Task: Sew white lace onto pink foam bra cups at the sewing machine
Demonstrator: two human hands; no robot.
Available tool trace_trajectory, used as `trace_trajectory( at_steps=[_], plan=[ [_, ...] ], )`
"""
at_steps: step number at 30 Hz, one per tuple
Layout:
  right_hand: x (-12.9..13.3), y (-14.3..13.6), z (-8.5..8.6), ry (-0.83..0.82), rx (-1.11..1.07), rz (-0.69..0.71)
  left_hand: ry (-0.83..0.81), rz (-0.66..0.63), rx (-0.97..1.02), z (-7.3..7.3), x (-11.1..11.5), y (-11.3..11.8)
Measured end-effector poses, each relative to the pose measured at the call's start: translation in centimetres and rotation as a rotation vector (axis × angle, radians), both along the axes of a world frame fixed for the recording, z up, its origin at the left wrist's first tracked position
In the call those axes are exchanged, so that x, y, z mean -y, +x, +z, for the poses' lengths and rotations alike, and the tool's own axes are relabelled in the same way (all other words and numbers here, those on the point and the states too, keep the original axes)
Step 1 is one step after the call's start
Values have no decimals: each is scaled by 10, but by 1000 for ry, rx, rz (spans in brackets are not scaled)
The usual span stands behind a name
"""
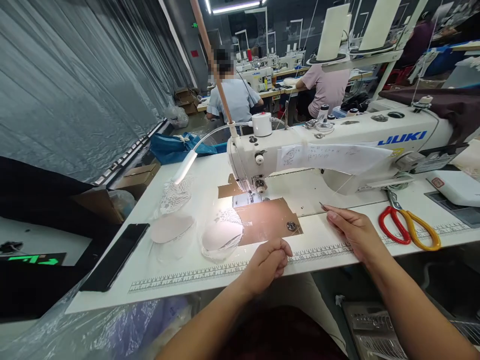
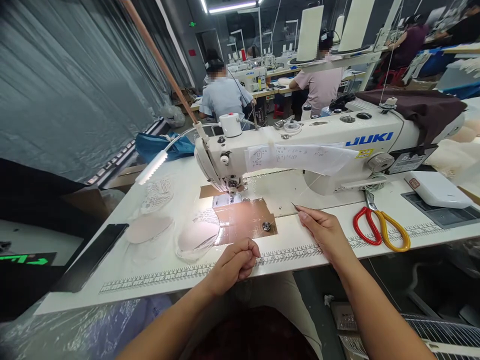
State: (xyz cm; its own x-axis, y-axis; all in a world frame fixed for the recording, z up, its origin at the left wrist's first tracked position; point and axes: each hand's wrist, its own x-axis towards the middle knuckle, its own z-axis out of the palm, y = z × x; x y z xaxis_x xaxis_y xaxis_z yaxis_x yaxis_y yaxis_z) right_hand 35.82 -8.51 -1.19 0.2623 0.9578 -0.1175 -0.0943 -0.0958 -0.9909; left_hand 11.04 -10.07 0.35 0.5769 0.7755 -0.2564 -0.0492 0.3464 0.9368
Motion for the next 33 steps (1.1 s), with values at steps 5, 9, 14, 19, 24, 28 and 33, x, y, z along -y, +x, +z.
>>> trace_trajectory(
  at_steps=[5, 9, 14, 19, 24, 28, 33],
  plan=[
    [12, 6, 8, -89, -117, 104, 5, -9, -6, -1, 0, -1],
    [14, -6, 22, -76, -163, 136, 17, -15, -38, -3, 1, 0],
    [1, -9, 15, -5, 56, 72, 34, -15, -57, -2, 3, 0],
    [-6, 8, -2, 287, 951, 72, -26, 180, 76, 2, 2, 1],
    [17, -27, 6, 411, 829, 220, -53, 381, 257, -1, 1, 14],
    [30, -77, 18, 276, 593, 576, 117, 387, 235, -8, 9, 24],
    [28, -95, 16, 201, 502, 520, 364, 225, -54, 0, 6, 17]
  ],
)
